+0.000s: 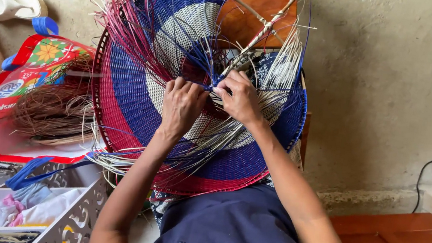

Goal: Weave a colorful circular mat using thin strips of material

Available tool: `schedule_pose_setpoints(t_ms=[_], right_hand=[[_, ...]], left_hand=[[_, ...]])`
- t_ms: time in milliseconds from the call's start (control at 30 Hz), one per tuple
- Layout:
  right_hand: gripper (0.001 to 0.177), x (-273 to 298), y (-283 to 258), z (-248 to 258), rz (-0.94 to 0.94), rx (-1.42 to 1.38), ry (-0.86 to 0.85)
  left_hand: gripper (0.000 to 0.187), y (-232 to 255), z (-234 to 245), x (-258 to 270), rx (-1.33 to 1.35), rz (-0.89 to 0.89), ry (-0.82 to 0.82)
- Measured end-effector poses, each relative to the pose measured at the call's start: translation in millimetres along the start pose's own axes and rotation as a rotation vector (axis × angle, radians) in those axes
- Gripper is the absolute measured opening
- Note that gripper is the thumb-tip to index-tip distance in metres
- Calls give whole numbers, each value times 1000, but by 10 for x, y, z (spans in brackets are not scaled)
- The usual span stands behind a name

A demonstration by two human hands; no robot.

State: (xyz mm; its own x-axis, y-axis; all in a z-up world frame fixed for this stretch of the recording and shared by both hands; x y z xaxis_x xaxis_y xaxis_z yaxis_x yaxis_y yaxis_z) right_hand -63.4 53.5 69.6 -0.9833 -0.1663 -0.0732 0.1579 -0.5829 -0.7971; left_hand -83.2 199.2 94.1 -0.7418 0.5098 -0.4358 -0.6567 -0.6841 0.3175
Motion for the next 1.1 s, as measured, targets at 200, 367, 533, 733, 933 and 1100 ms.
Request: schedule_pose_setpoints(t_ms=[200,367,533,733,933,1100], right_hand=[[15,-65,-146,-11,10,-15,57],[16,-76,-115,-59,-11,-11,55],[16,-111,-50,-87,-38,12,82],[12,-171,-113,-114,-30,68,43],[11,-154,30,-216,25,74,1],[9,-162,16,-217,10,87,-36]], left_hand=[[17,-4,88,-10,70,111,54],[15,1,129,-15,78,132,72],[21,-33,130,33,77,162,126],[20,-39,1,22,-34,120,110],[11,-188,-228,33,-45,108,31],[8,-167,-256,-21,-90,25,-2]])
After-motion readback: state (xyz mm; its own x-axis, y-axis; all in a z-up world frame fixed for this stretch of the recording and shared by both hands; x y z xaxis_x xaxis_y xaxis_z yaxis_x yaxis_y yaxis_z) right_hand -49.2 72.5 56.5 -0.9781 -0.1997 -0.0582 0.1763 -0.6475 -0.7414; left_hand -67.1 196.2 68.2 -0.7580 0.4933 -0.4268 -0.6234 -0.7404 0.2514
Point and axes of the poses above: each hand's wrist, its own x-axis away from the middle knuckle, its own z-axis out of the back of the hand, y = z × x, the point moved 9 cm from there along -x, towards the middle knuckle, and after that the axes turned 10 degrees about -z, right-handed, at the moved point
